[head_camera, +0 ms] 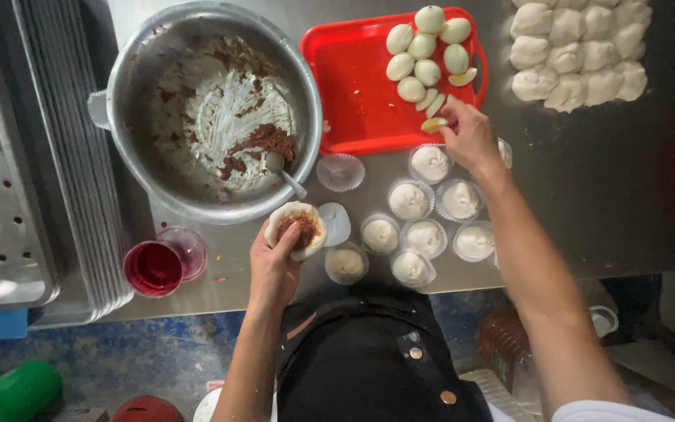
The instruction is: The person prepares filled dough buns by flattening a piece of dough, spooning a brown meat filling and a slice of boiled egg into the center, and pinching the edges closed. The person then places the assembled buns onto a metal steaming tray.
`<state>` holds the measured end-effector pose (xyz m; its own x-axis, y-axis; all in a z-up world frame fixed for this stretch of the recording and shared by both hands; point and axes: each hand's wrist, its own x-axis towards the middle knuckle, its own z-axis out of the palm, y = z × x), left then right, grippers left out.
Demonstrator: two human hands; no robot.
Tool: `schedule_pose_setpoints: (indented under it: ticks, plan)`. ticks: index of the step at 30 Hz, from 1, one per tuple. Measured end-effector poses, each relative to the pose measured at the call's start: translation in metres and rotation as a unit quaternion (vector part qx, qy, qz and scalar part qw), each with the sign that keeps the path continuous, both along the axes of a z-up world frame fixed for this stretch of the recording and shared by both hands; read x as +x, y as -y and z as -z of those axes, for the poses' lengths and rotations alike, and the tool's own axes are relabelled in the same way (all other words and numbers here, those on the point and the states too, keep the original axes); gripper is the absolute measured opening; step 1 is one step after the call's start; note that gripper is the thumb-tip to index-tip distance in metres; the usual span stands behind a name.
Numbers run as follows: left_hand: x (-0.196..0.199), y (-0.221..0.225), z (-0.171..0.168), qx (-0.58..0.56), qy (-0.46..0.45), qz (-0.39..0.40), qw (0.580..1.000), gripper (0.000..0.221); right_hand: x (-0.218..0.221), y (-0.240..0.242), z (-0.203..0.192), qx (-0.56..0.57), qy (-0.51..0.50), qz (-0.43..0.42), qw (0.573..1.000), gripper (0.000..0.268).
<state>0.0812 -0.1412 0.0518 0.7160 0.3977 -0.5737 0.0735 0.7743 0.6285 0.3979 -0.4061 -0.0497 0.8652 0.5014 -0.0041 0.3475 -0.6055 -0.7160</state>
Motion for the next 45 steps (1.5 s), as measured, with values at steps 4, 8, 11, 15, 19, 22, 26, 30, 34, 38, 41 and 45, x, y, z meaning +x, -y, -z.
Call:
schedule_pose_setpoints:
  ticks: [4,8,11,15,19,22,26,30,34,38,41,45]
  plan:
    - [-0.004,0.000,0.006,0.003,0.005,0.004,1.000,0.036,-0.002,0.001,0.002,-0.018,0.004,-0.032,0.999,0.024]
    - [-0.009,0.001,0.007,-0.003,0.008,0.006,1.000,0.035,0.000,-0.001,0.011,-0.041,0.025,-0.046,0.998,0.016]
    - [-0.014,-0.003,0.004,0.001,0.007,0.007,1.000,0.034,0.001,-0.001,0.019,-0.056,0.023,-0.045,0.997,0.016]
    - [-0.020,-0.010,0.004,-0.005,0.015,-0.004,1.000,0.034,0.007,-0.005,0.030,-0.074,0.068,-0.057,0.993,0.016]
    - [-0.029,-0.015,0.004,-0.004,0.008,-0.005,1.000,0.034,0.006,-0.010,0.033,-0.065,0.023,-0.047,0.996,0.019]
    - [-0.025,-0.022,0.002,-0.009,0.021,0.006,1.000,0.034,0.008,-0.010,0.020,-0.049,-0.026,0.002,0.998,0.018]
    - [-0.022,-0.023,0.001,0.020,0.010,0.036,0.999,0.035,-0.018,-0.017,-0.027,0.074,-0.158,0.027,0.984,0.016]
    - [-0.009,-0.021,0.002,0.007,0.051,0.054,0.997,0.038,-0.080,-0.044,-0.096,0.140,-0.190,0.020,0.972,0.015]
    - [0.005,-0.015,0.000,-0.122,0.145,0.077,0.979,0.045,-0.168,-0.093,-0.146,0.140,-0.180,-0.002,0.974,0.021]
    - [-0.003,-0.016,-0.010,0.003,0.150,0.151,0.977,0.047,-0.222,-0.128,-0.190,0.097,-0.031,-0.079,0.992,0.020]
    - [-0.010,-0.027,-0.018,-0.004,0.157,0.192,0.969,0.046,-0.234,-0.131,-0.214,0.075,0.061,-0.152,0.984,0.022]
    - [-0.025,-0.043,-0.041,-0.083,0.187,0.201,0.958,0.046,-0.241,-0.131,-0.236,0.034,0.005,-0.131,0.991,0.023]
